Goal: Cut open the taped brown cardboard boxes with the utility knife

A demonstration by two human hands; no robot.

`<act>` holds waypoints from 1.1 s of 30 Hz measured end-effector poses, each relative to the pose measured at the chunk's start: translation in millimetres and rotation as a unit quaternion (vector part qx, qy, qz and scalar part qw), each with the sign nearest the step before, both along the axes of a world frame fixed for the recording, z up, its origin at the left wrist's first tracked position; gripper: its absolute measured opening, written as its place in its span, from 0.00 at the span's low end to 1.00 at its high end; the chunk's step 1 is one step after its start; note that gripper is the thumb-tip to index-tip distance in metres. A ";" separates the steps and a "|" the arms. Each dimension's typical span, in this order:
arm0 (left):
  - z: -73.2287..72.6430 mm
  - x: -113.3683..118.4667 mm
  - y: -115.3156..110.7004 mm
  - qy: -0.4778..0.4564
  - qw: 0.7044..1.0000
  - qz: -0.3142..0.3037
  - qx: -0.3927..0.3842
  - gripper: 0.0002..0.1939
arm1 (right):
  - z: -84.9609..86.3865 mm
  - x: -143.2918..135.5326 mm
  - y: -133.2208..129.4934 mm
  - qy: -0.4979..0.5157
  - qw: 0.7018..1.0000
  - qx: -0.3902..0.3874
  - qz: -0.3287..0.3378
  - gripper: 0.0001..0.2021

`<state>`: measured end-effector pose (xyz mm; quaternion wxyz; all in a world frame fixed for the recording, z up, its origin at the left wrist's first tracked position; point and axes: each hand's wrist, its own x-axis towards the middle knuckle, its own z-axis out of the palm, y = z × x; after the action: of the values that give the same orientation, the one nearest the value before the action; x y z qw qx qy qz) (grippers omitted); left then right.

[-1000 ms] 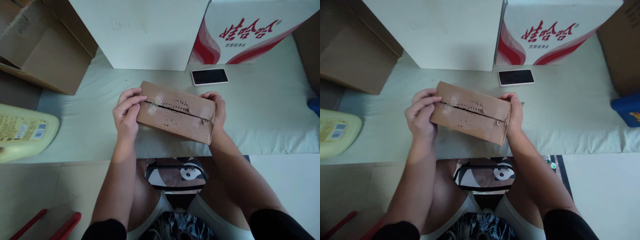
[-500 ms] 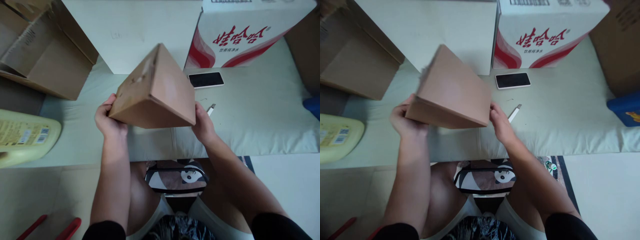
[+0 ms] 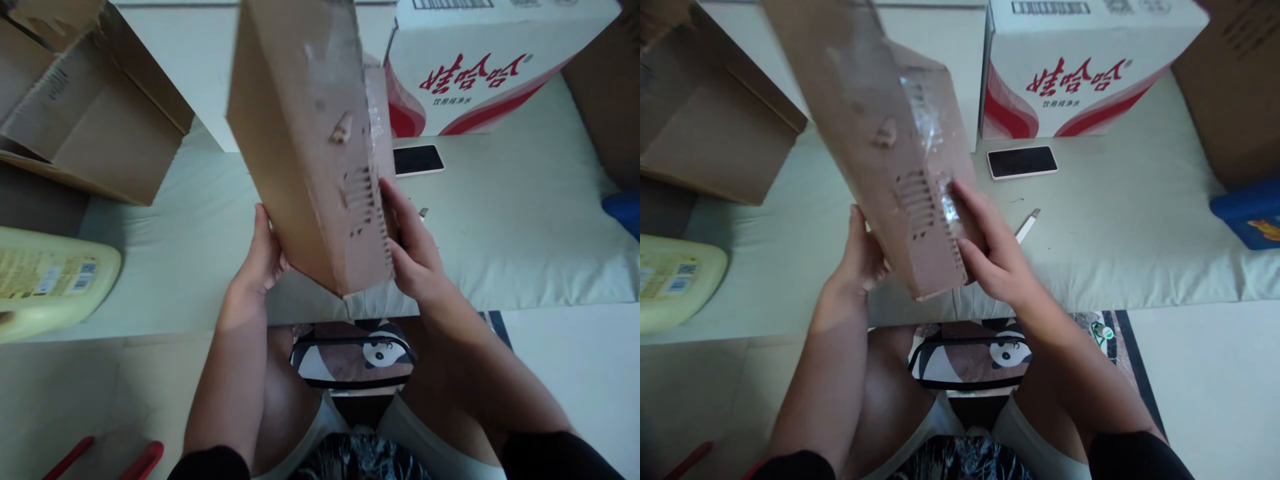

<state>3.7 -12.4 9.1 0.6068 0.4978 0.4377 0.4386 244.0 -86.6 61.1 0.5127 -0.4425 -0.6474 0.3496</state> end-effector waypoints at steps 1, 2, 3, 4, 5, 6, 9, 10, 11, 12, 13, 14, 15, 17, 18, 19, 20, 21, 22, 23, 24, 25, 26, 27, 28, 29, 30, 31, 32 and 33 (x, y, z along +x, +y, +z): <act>6.6 -0.5 -3.9 0.055 0.995 -0.028 -0.084 0.45 | 1.1 2.6 0.8 -0.001 1.000 -0.017 -0.013 0.30; 13.1 -1.2 -7.4 0.112 0.980 -0.055 -0.157 0.47 | 1.6 5.4 1.8 -0.007 0.999 -0.037 -0.024 0.30; 18.9 -1.9 -10.0 0.171 0.963 -0.078 -0.194 0.46 | 1.5 7.9 2.8 -0.019 0.998 -0.059 -0.033 0.29; 23.4 -2.5 -11.3 0.229 0.946 -0.093 -0.209 0.43 | 1.2 10.1 3.7 -0.033 0.995 -0.081 -0.039 0.29; 26.1 -2.8 -11.3 0.283 0.932 -0.097 -0.205 0.39 | 0.6 11.4 4.3 -0.047 0.993 -0.100 -0.043 0.28; 27.0 -2.8 -9.9 0.325 0.925 -0.078 -0.181 0.34 | 0.1 11.7 4.6 -0.058 0.991 -0.113 -0.043 0.28; 20.9 -2.0 -1.0 0.301 0.946 0.119 0.006 0.22 | -0.7 6.2 3.1 -0.056 0.991 -0.123 -0.002 0.27; 17.8 -1.7 1.9 0.241 0.948 0.185 0.100 0.23 | -0.9 2.8 1.9 -0.051 0.991 -0.124 0.020 0.26; 15.0 -1.6 4.1 0.179 0.937 0.229 0.195 0.26 | -1.2 -0.8 0.6 -0.047 0.990 -0.126 0.041 0.26; 13.0 -1.7 5.4 0.131 0.921 0.239 0.279 0.28 | -1.6 -4.3 -0.7 -0.046 0.989 -0.126 0.056 0.26; 11.8 -2.0 5.7 0.112 0.906 0.216 0.346 0.28 | -2.2 -7.2 -1.8 -0.047 0.989 -0.126 0.063 0.27; 11.4 -2.6 5.3 0.119 0.893 0.179 0.395 0.25 | -2.9 -9.5 -2.5 -0.048 0.989 -0.126 0.065 0.27; 11.5 -3.6 4.3 0.146 0.882 0.144 0.425 0.22 | -3.6 -11.0 -3.0 -0.047 0.989 -0.126 0.064 0.27; 12.1 -6.5 2.1 0.205 0.868 0.098 0.441 0.19 | -4.9 -12.0 -2.8 -0.044 0.989 -0.126 0.060 0.26; 12.2 -8.2 1.3 0.218 0.868 0.090 0.437 0.18 | -5.6 -11.8 -2.4 -0.044 0.989 -0.125 0.061 0.26; 12.0 -9.9 0.9 0.219 0.871 0.089 0.430 0.18 | -6.3 -11.5 -1.8 -0.044 0.990 -0.122 0.062 0.26; 11.5 -11.5 0.7 0.211 0.876 0.089 0.424 0.18 | -6.9 -11.1 -1.4 -0.044 0.990 -0.118 0.064 0.25; 10.9 -12.8 0.6 0.198 0.879 0.088 0.424 0.17 | -7.4 -10.9 -1.1 -0.044 0.990 -0.114 0.066 0.25; 10.4 -13.7 0.6 0.186 0.882 0.087 0.425 0.16 | -7.7 -10.9 -1.0 -0.044 0.991 -0.109 0.065 0.25; 9.9 -14.2 0.6 0.179 0.883 0.085 0.426 0.16 | -7.6 -11.1 -1.4 -0.046 0.992 -0.100 0.060 0.24; 9.6 -14.4 0.4 0.179 0.883 0.084 0.425 0.15 | -6.9 -11.3 -2.2 -0.053 0.993 -0.087 0.053 0.23; 9.5 -14.3 0.1 0.184 0.884 0.082 0.423 0.15 | -5.7 -11.7 -3.3 -0.065 0.994 -0.072 0.048 0.21; 9.5 -14.0 -0.2 0.189 0.883 0.082 0.422 0.15 | -3.8 -12.1 -4.7 -0.082 0.994 -0.055 0.046 0.19; 9.5 -13.6 -0.5 0.193 0.881 0.083 0.423 0.15 | -1.4 -12.5 -6.2 -0.101 0.993 -0.039 0.048 0.17; 9.4 -13.1 -0.7 0.192 0.880 0.086 0.427 0.14 | 1.2 -12.8 -7.7 -0.117 0.992 -0.027 0.051 0.15; 9.3 -12.5 -0.7 0.188 0.877 0.091 0.432 0.14 | 3.8 -13.1 -9.0 -0.128 0.990 -0.020 0.054 0.13; 9.0 -11.9 -0.6 0.184 0.875 0.097 0.437 0.14 | 6.2 -13.3 -10.0 -0.135 0.989 -0.017 0.054 0.11; 8.7 -11.2 -0.4 0.180 0.873 0.101 0.441 0.14 | 8.1 -13.6 -10.5 -0.136 0.989 -0.016 0.051 0.09; 8.3 -10.4 -0.2 0.177 0.873 0.105 0.443 0.14 | 9.4 -13.8 -10.7 -0.133 0.990 -0.015 0.048 0.07; 8.0 -9.6 -0.1 0.172 0.872 0.109 0.445 0.14 | 10.3 -14.1 -10.5 -0.129 0.990 -0.015 0.046 0.06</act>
<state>-5.9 -12.5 17.1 0.1843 0.7317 0.3453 0.5581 229.9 -97.1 71.4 0.4016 -0.4613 -0.7222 0.3229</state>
